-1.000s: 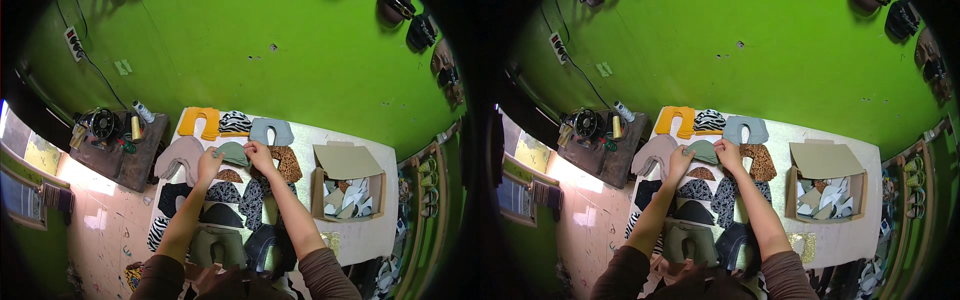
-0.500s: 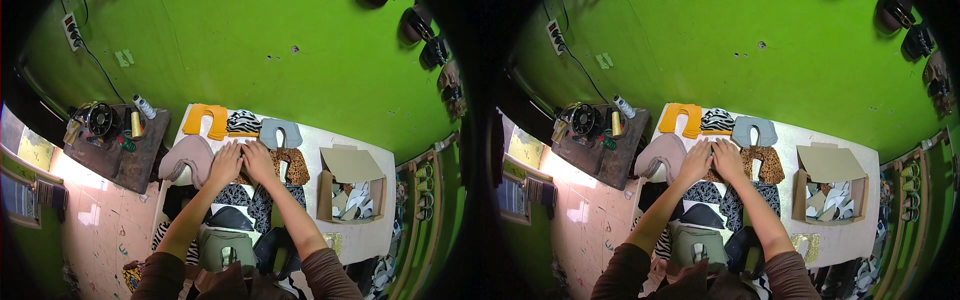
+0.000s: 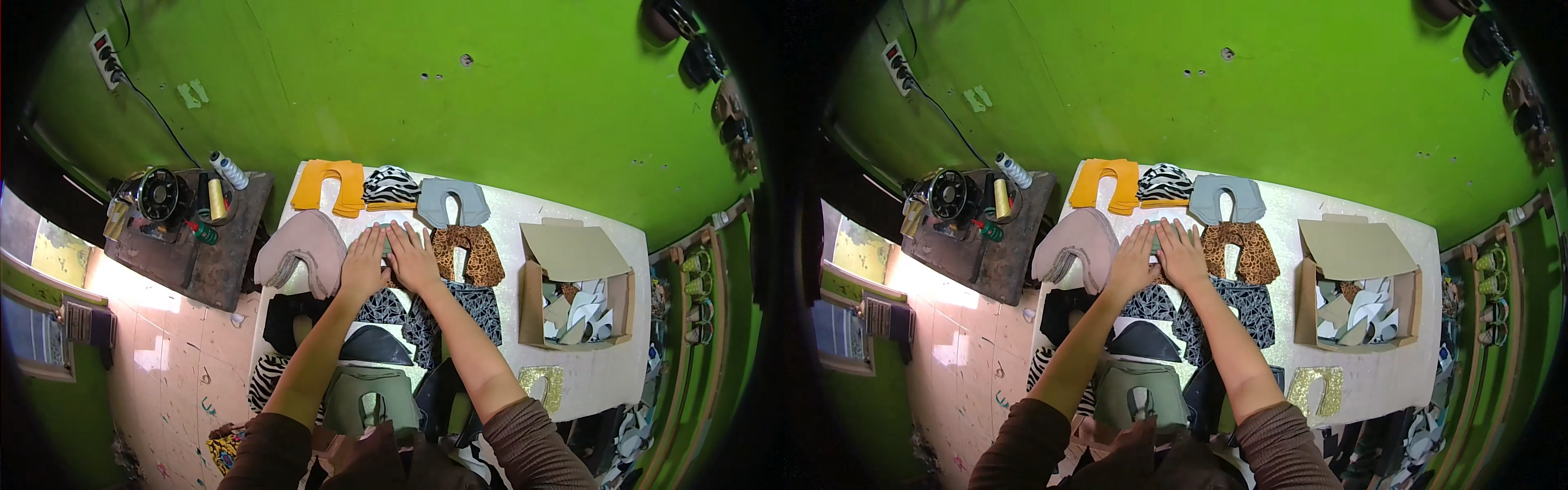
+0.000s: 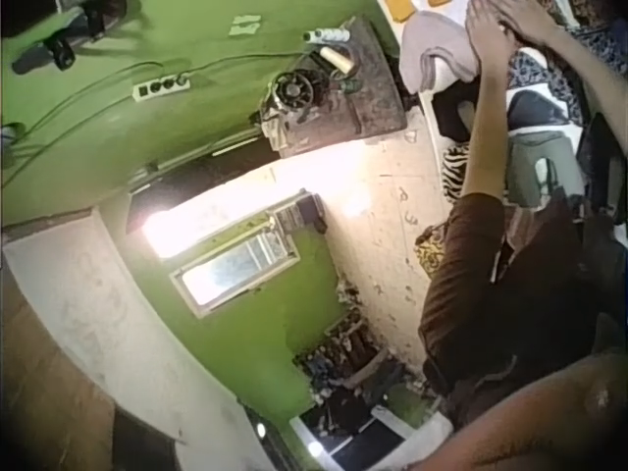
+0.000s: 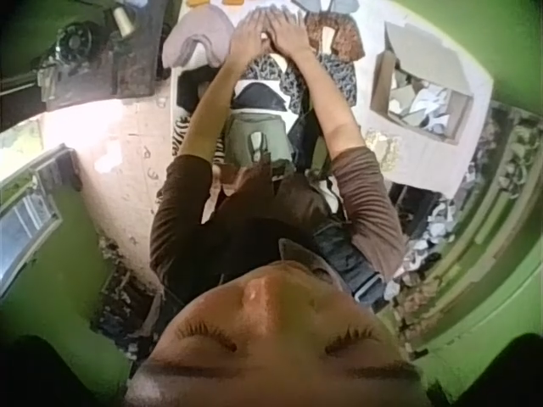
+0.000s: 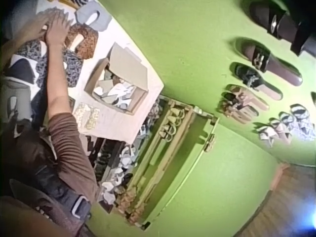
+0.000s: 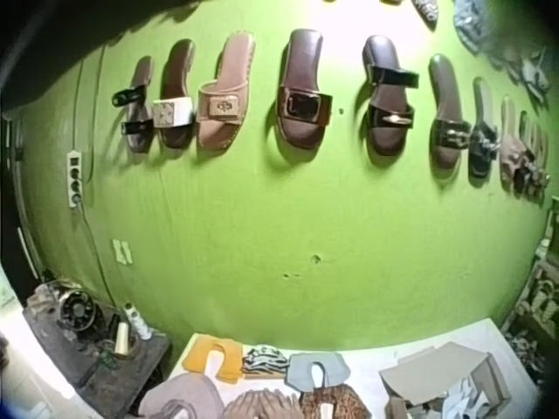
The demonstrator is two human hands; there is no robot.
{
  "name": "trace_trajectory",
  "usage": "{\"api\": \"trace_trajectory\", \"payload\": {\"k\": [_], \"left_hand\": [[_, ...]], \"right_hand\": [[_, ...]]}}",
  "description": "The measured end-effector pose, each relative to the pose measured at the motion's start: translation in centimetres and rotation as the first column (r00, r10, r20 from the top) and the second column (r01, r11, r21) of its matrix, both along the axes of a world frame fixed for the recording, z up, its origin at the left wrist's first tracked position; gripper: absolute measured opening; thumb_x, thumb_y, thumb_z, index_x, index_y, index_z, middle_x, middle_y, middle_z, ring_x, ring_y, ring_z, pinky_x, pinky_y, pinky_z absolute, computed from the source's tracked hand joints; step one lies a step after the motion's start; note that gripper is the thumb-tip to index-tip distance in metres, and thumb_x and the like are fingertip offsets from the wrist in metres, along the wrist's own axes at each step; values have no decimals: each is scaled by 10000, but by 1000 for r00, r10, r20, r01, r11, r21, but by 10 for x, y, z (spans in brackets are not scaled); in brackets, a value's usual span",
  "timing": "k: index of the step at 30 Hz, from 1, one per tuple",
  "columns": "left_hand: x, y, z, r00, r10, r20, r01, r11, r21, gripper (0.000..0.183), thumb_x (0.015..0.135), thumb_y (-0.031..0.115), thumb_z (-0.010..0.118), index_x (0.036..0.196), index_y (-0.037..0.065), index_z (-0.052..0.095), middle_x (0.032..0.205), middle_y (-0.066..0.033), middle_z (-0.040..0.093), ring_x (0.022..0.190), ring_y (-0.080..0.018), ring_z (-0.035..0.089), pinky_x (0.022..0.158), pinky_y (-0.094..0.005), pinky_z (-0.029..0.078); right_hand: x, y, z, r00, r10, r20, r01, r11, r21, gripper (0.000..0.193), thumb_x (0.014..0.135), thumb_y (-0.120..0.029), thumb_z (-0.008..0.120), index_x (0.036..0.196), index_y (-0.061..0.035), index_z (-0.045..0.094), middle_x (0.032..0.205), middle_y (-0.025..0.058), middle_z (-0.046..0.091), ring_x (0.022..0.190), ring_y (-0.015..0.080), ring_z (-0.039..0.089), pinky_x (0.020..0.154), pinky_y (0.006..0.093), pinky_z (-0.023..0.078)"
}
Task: Sort and arrange pre-cut shoe upper component pieces onto a table from a cardboard box.
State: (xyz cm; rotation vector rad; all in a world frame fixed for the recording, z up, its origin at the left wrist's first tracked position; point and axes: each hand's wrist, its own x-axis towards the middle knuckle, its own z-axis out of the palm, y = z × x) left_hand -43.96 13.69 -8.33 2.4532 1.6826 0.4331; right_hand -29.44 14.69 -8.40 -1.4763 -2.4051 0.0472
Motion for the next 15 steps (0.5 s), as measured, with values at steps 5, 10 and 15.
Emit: {"api": "trace_trajectory", "payload": {"k": [5,10,15], "left_hand": [[0,-3,24,1000,10,3,-10,999,49,703,707,218,595,1318,30,304,1366,-179,302,1258,-308,314,1035,-423,252],[24,-33,48,999,37,30,-40,996,78,570,705,153,570,1239,30,414,1329,-194,350,1223,-320,358,1010,-418,286],[74,-80,69,935,69,349,-70,997,-12,445,734,116,561,1159,9,484,1276,-210,402,1130,-365,435,933,-417,364]], "right_hand": [[3,-2,30,991,28,-133,-42,994,-105,545,786,-208,518,1298,-108,361,1385,111,295,1302,310,207,1060,502,143],[40,-28,51,924,65,-376,-52,998,43,407,710,-45,532,1117,-52,512,1251,153,417,1164,341,372,986,427,305],[86,-86,70,831,62,-553,-81,997,-11,260,736,-33,523,992,-19,565,1044,157,480,1002,335,478,855,397,406]]}}
